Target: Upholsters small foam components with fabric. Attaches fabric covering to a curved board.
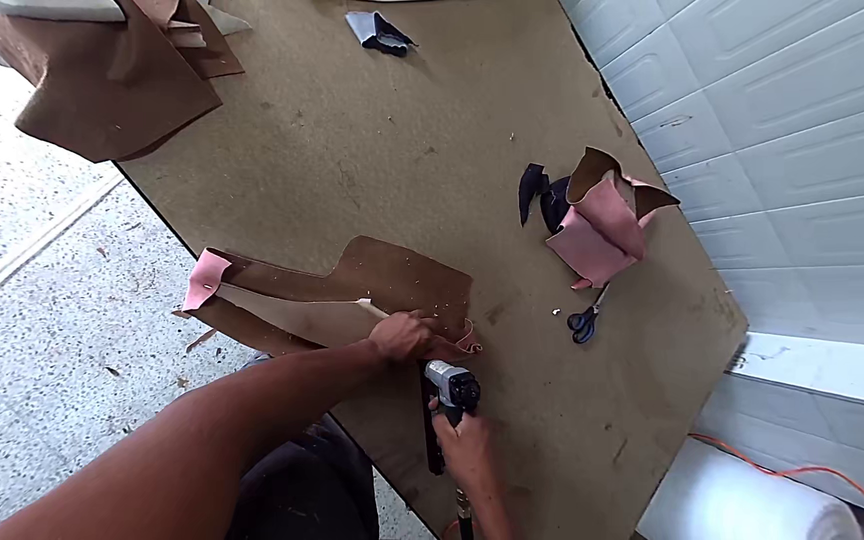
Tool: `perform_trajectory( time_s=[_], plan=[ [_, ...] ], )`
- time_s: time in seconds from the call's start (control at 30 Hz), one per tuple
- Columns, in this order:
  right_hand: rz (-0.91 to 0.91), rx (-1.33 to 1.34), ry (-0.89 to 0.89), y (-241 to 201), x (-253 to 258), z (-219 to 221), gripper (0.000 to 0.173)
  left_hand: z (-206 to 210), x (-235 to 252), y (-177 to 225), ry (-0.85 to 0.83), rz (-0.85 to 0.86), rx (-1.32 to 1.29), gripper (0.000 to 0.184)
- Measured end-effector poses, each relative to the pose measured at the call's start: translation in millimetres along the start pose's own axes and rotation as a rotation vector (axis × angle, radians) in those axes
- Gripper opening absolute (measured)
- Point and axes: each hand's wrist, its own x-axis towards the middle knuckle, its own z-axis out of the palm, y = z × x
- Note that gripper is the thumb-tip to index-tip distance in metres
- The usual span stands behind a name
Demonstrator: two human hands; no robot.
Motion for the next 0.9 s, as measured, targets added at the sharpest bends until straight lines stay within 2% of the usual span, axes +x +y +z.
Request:
perform_trajectory(
  time_s=[0.13, 0.23, 0.33, 0.4, 0.5, 0.57, 0.63, 0.7, 0.77, 0.83, 0.9],
  plan=[
    [0.02, -0.007, -0.017, 15.0, -7.2, -2.4, 0.032, 2.7, 2.0, 6.3, 0.037, -0.012, 0.002, 0.034],
    [0.025, -0.045, 0.124, 47.9, -17.4, -15.4, 0.028, -0.2, 6.4, 8.1, 0.099, -0.11, -0.06, 0.037],
    [0.026, -0.13, 0.322, 110.2, -25.1, -33.5, 0.041, 3.3, 40.2, 18.8, 0.166, -0.209, -0.146, 0.035],
    [0.034, -0.187, 0.42, 162.4, -20.5, -36.3, 0.045, 7.9, 68.7, 26.0, 0.177, -0.242, -0.179, 0.041],
    [0.035, -0.166, 0.476, 214.2, -17.9, -29.6, 0.054, 9.7, 88.8, 28.1, 0.19, -0.213, -0.195, 0.051],
    [-0.003, -0.089, 0.504, 205.0, -23.4, -21.7, 0.059, 1.8, 74.4, 21.5, 0.215, -0.158, -0.157, 0.048],
    [-0.04, 0.089, 0.491, 160.2, -26.3, -10.5, 0.055, -9.6, 46.1, 17.2, 0.245, -0.126, -0.023, 0.038],
    [-0.015, 0.342, 0.343, 102.6, -8.6, 14.8, 0.053, -13.1, 19.1, 17.1, 0.247, -0.138, 0.115, 0.037],
    [-0.016, 0.582, 0.211, 56.1, 30.6, 45.4, 0.051, -7.9, 9.0, 21.1, 0.197, -0.157, 0.207, 0.042],
    [-0.002, 0.571, 0.198, 30.3, 66.5, 56.3, 0.061, -2.6, 13.2, 30.5, 0.124, -0.171, 0.266, 0.046],
    [-0.007, 0.497, 0.187, 24.2, 84.1, 53.2, 0.066, 0.4, 16.7, 33.2, 0.069, -0.162, 0.299, 0.053]
  ],
)
